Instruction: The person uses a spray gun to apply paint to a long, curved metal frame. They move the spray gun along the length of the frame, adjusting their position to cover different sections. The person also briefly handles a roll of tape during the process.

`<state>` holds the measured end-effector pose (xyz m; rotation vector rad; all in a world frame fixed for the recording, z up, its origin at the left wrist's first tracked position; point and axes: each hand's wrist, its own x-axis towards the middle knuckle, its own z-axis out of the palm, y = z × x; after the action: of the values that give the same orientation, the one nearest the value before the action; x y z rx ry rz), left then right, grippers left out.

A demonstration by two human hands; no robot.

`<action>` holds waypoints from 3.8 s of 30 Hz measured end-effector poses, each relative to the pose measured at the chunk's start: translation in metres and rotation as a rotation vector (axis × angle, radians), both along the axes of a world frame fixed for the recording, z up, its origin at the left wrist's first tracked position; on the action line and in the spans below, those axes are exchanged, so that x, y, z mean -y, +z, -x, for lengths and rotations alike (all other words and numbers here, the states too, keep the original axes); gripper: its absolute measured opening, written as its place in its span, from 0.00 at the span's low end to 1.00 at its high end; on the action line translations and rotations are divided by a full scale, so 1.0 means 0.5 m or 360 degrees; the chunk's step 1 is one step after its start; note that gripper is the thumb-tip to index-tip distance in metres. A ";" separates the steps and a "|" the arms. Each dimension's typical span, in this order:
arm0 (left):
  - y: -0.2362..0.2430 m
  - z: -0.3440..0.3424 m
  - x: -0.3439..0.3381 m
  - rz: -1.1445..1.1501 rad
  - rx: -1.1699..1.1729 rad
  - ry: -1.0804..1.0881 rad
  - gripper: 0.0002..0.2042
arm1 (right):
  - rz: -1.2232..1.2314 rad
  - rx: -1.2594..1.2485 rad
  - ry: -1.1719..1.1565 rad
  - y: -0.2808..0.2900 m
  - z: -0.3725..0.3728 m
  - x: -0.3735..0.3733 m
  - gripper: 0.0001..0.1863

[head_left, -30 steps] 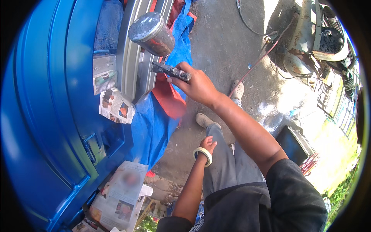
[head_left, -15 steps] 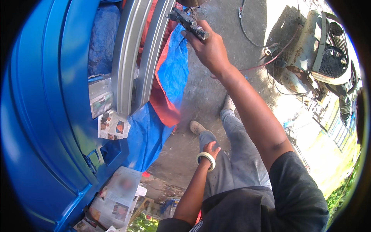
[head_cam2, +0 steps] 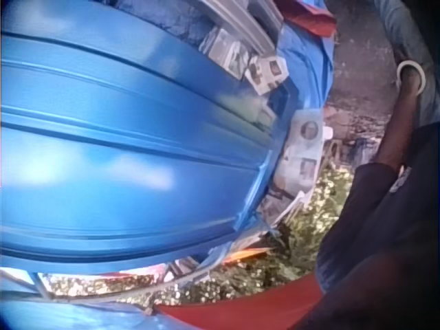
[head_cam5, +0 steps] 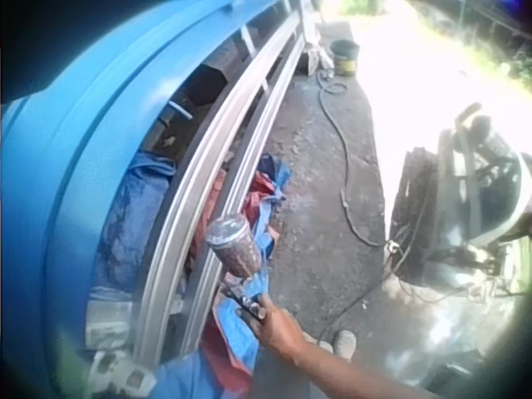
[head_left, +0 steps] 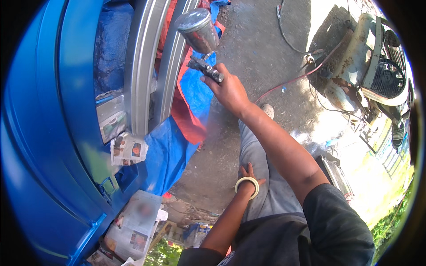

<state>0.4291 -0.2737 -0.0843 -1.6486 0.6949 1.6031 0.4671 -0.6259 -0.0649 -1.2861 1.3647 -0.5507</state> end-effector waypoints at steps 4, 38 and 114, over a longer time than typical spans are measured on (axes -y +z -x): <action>-0.037 -0.012 0.001 0.0138 -0.0026 0.0005 0.60 | -0.0205 0.0168 0.0321 -0.011 -0.002 -0.095 0.22; -0.137 -0.256 0.163 0.0543 -0.0148 -0.0122 0.43 | -0.0248 0.0015 -0.0256 -0.125 0.037 0.101 0.21; -0.168 0.434 1.125 0.1284 -0.0343 0.0132 0.25 | 0.0927 -0.0260 -0.0461 0.030 0.454 1.497 0.24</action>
<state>0.2122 -0.8364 -0.1682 -2.0753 1.5518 1.6817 0.2399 -1.3742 -0.0498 -1.6285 1.6046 -1.1237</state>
